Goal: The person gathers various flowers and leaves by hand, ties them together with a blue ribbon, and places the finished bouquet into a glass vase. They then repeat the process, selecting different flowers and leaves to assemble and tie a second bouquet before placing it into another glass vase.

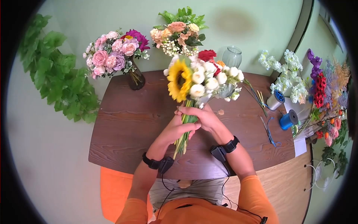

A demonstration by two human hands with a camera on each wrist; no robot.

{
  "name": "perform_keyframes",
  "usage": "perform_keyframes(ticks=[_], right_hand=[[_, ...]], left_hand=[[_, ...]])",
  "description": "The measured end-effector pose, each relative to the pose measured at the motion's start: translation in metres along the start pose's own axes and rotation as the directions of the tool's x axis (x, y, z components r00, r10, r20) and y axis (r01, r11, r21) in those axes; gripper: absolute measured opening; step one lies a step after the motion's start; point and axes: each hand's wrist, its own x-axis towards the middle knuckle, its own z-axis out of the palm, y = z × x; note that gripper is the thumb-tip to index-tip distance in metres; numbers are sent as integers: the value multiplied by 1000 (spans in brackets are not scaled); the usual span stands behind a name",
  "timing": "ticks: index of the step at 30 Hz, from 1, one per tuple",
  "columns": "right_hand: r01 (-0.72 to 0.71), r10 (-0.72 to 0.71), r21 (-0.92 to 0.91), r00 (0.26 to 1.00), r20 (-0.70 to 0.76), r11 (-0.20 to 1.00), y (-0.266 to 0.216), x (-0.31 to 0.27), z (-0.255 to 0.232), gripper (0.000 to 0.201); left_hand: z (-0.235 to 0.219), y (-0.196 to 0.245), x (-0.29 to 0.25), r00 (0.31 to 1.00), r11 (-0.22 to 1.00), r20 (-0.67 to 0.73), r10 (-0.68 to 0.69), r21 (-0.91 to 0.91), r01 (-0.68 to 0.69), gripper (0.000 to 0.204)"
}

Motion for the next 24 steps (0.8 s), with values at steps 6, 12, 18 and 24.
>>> perform_keyframes(ticks=[6,12,18,24], right_hand=[[17,-2,219,998,-67,975,6,5,4,39],[-81,105,262,991,-78,962,17,12,-10,29],[83,-87,138,996,25,987,13,8,2,24],[187,-175,116,979,-109,975,25,10,11,33]], left_hand=[[1,-3,-3,998,996,-67,6,-91,-12,17],[-3,-8,-3,1000,1000,-8,-25,11,25,18],[-25,-3,-12,999,987,-12,43,154,-40,40],[-21,-4,-6,991,983,-48,126,141,-118,52]])
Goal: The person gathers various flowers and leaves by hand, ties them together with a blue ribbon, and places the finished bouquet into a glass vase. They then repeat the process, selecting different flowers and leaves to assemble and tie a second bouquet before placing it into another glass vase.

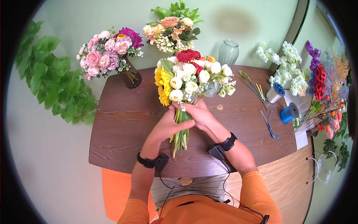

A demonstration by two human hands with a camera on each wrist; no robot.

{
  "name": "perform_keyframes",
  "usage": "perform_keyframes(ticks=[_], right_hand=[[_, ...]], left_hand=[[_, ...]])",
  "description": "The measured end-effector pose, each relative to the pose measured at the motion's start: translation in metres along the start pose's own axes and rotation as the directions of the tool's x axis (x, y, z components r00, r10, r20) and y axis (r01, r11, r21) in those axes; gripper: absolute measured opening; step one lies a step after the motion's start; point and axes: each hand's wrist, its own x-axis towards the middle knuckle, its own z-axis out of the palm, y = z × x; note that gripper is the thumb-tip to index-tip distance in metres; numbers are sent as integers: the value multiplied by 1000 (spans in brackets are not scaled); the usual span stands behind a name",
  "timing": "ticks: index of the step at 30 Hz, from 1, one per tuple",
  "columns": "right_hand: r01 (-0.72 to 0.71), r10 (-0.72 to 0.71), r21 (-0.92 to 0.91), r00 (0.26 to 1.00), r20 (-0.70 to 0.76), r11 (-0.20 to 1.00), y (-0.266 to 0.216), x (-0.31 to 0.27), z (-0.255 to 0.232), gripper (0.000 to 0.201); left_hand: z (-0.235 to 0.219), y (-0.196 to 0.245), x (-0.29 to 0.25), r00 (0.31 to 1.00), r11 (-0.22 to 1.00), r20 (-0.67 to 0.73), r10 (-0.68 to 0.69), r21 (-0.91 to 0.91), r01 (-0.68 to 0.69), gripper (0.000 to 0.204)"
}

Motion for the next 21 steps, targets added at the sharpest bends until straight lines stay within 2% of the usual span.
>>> perform_keyframes(ticks=[1,2,3,5,8,9,11,12,13,14,15,17,18,20,21], right_hand=[[17,-18,-18,999,-48,1000,0,0,1,34],[28,-30,-36,997,-69,999,0,0,0,39],[27,-30,-35,997,-71,999,-5,-1,-1,39],[-259,253,-178,966,-56,949,-19,-6,-3,41],[-187,188,-83,982,-2,979,-6,-3,-7,41],[-87,86,-43,996,-13,995,8,2,-8,38],[-88,89,25,996,-3,996,5,-1,-1,38],[-90,90,31,996,-2,995,1,-5,1,39],[-94,94,36,996,3,995,-4,-9,4,41],[-91,91,-10,996,-4,996,-8,-13,5,45],[-120,125,-75,990,60,990,-17,-20,3,49],[-126,164,-213,971,171,969,-21,-31,-12,58],[-132,167,-212,973,160,968,-18,-40,-21,58],[-140,139,-347,990,-29,927,-14,-64,-41,68],[-129,127,-425,991,-33,896,-26,-82,-55,71]], left_hand=[[6,-3,1,1000,994,27,2,114,-5,50],[13,-10,3,995,997,-77,70,41,-67,44],[12,-10,2,995,997,-76,69,41,-66,44],[8,-4,2,991,986,-16,-134,-103,132,35],[9,-2,-5,989,989,-71,-131,-82,125,25],[10,0,-6,990,988,-37,-137,-81,133,25],[10,0,-8,987,988,-50,-151,-13,151,20],[11,-3,-9,987,987,-4,-160,-15,160,20],[11,-7,-11,983,982,-37,-181,-65,178,19],[12,-10,-11,976,974,-77,-204,-116,195,18],[14,-12,-12,976,972,-50,-212,-117,205,18],[15,-13,-16,970,939,-52,-239,-265,218,16],[15,-17,-17,975,930,-32,-221,-306,201,15],[20,-13,-20,969,909,-29,-246,-353,221,15],[22,-10,-21,963,889,-33,-266,-394,232,15]])
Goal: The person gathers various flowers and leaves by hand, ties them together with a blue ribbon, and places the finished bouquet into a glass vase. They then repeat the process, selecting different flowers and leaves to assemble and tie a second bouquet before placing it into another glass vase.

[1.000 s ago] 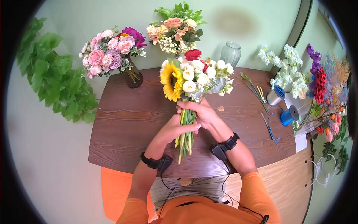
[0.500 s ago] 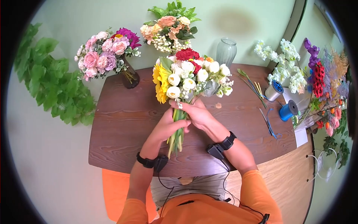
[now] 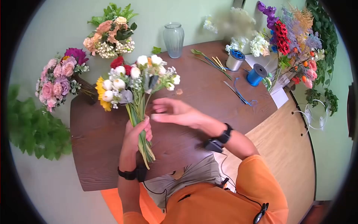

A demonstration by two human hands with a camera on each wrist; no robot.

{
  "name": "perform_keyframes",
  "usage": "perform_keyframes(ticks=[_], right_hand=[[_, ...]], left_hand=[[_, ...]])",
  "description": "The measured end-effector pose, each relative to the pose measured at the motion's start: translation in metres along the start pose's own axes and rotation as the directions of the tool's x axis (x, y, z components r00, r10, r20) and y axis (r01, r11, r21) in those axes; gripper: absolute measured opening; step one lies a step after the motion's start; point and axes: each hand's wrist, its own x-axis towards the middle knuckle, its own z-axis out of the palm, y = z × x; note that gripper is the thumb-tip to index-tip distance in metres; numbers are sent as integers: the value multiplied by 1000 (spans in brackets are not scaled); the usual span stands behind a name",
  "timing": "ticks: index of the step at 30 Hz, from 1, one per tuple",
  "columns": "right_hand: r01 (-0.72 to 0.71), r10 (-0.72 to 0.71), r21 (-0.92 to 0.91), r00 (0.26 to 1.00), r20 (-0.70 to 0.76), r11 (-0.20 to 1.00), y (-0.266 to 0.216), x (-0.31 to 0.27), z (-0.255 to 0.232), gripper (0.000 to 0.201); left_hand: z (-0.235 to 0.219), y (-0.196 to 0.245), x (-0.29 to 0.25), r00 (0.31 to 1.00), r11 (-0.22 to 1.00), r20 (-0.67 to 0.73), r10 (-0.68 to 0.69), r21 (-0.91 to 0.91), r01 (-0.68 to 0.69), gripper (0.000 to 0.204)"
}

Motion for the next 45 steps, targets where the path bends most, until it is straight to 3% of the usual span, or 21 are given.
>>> perform_keyframes(ticks=[2,4,6,8,9,11,17,18,20,24,26,27,29,33,36,38,40,41,44,45], right_hand=[[-1,-18,-136,990,-138,991,-19,-44,-35,49],[-42,-160,-443,899,-407,895,-28,-82,-78,30],[-178,-387,-711,737,-554,680,-21,-116,-133,24],[-377,-522,-812,628,-577,445,-13,-145,-179,28],[-382,-520,-813,630,-577,439,-13,-156,-192,28],[-542,-401,-760,646,-650,359,-15,-169,-206,34],[-639,-321,-719,644,-695,274,3,-164,-220,47],[-639,-323,-719,643,-694,273,5,-160,-221,47],[-715,-299,-641,570,-766,279,11,-152,-224,46],[-683,-261,-647,593,-762,337,31,-148,-253,44],[-574,-232,-654,638,-734,492,41,-148,-267,39],[-573,-231,-657,641,-732,490,45,-149,-272,39],[-487,-210,-628,664,-717,607,49,-150,-277,36],[-471,-194,-600,660,-726,647,54,-147,-275,34],[-462,-239,-666,686,-687,586,51,-141,-268,31],[-502,-400,-744,632,-664,441,47,-135,-269,28],[-435,-480,-697,511,-713,571,40,-131,-284,26],[-331,-537,-715,488,-688,616,28,-129,-285,23],[-150,-676,-741,322,-663,655,-2,-130,-285,21],[-149,-675,-741,326,-662,654,-10,-130,-282,21]], left_hand=[[-2,-4,1,1000,1000,5,-12,-24,12,16],[-5,-6,1,1000,999,11,1,-49,0,13],[-5,-9,3,1000,997,12,-7,-82,8,13],[-4,-11,3,999,996,-32,-3,-93,0,13],[-4,-13,4,1000,995,-30,-6,-100,3,13],[-4,-16,6,999,993,-33,-15,-121,11,13],[-3,-22,7,998,987,-49,-51,-154,43,15],[-3,-22,7,998,987,-47,-49,-154,42,15],[-2,-23,7,997,988,-48,-62,-145,55,16],[-1,-25,7,996,987,-50,-72,-150,64,17],[-1,-25,7,996,988,-32,-79,-139,73,16],[-1,-25,7,996,987,-35,-78,-142,72,16],[0,-25,6,996,988,-37,-78,-134,73,16],[0,-25,7,997,989,-34,-75,-132,70,16],[0,-26,7,996,990,-40,-79,-123,73,17],[0,-26,8,996,990,-38,-80,-118,75,18],[0,-26,8,996,990,-44,-79,-122,73,18],[1,-26,8,996,989,-47,-79,-127,73,18],[-1,-27,9,997,990,-42,-67,-124,61,18],[-1,-27,9,997,990,-45,-67,-126,61,18]])
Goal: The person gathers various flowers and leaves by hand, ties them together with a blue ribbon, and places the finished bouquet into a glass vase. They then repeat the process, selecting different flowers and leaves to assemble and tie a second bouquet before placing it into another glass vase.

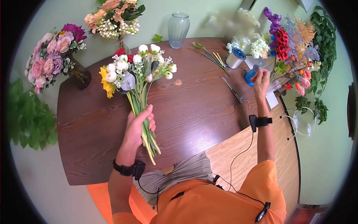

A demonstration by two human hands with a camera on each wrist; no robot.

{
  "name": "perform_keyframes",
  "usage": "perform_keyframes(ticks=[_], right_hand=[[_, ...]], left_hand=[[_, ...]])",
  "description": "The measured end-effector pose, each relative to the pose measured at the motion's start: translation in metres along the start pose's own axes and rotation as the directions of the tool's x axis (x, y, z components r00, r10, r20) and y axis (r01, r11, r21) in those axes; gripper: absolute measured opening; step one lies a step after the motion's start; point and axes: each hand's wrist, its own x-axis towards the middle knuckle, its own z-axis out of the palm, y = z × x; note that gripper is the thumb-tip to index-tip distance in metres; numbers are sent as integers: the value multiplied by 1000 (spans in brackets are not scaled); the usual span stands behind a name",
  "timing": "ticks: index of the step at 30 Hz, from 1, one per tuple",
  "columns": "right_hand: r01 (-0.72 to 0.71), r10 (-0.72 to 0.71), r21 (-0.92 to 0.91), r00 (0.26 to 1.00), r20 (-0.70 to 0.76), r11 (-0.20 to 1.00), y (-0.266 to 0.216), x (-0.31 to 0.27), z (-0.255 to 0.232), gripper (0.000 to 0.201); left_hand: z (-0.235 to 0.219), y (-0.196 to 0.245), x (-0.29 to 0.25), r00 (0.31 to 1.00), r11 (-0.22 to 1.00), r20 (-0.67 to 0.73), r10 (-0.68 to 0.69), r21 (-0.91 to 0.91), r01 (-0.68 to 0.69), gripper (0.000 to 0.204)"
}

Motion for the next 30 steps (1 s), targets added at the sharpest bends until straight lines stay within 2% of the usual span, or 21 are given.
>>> perform_keyframes(ticks=[2,3,5,9,12,13,15,16,17,18,19,20,21,22,23,24,25,27,30], right_hand=[[24,-11,141,996,-88,990,-18,4,-4,22],[23,-11,140,996,-86,990,-23,4,-5,22],[11,13,327,997,-72,945,-37,-1,-4,21],[52,-21,398,996,-82,916,-88,-9,2,21],[231,-217,411,973,-81,882,-142,-10,10,20],[224,-216,459,974,-72,859,-158,-10,13,17],[193,-217,410,976,12,892,-179,-11,22,15],[127,-200,346,962,185,930,-188,-16,30,15],[76,-171,268,921,351,960,-197,-25,39,15],[17,-127,193,811,571,981,-203,-37,51,16],[-18,-67,104,653,754,994,-202,-52,66,17],[-43,-152,202,511,846,978,-183,-69,88,17],[-128,-80,141,396,915,982,-175,-88,106,16],[-84,-20,48,304,952,995,-188,-103,119,15],[-162,9,35,267,964,986,-181,-117,134,16],[-135,-72,110,263,962,985,-176,-128,151,15],[-207,-94,145,240,966,968,-171,-138,166,15],[-144,-41,71,197,980,987,-191,-141,184,14],[-57,-37,46,161,986,997,-198,-144,216,14]], left_hand=[[-1,-1,1,1000,1000,7,10,8,-10,19],[0,-1,1,1000,1000,6,9,7,-9,19],[-1,0,1,1000,1000,1,2,3,-2,19],[1,0,1,1000,1000,-13,2,-2,-2,19],[1,0,1,1000,1000,-13,11,12,-11,21],[0,-1,1,999,1000,-31,17,15,-17,21],[-1,0,1,1000,1000,-6,8,4,-8,21],[-1,-1,2,1000,1000,-16,12,1,-12,22],[-2,-1,2,999,1000,-27,20,0,-20,22],[-1,-1,1,999,1000,-24,29,-1,-29,22],[-2,0,2,999,999,-19,39,-2,-39,21],[-4,-1,2,999,999,-15,41,-4,-41,21],[-4,0,2,998,999,-21,52,-4,-52,21],[-4,0,2,998,998,-28,53,-15,-53,21],[-1,-1,2,998,998,-35,54,-25,-55,21],[-1,0,1,997,998,-47,57,-21,-58,21],[-1,1,1,996,998,-54,66,-20,-67,21],[-3,2,2,996,996,-41,84,-27,-86,21],[-4,7,0,993,993,-20,113,-40,-114,20]])
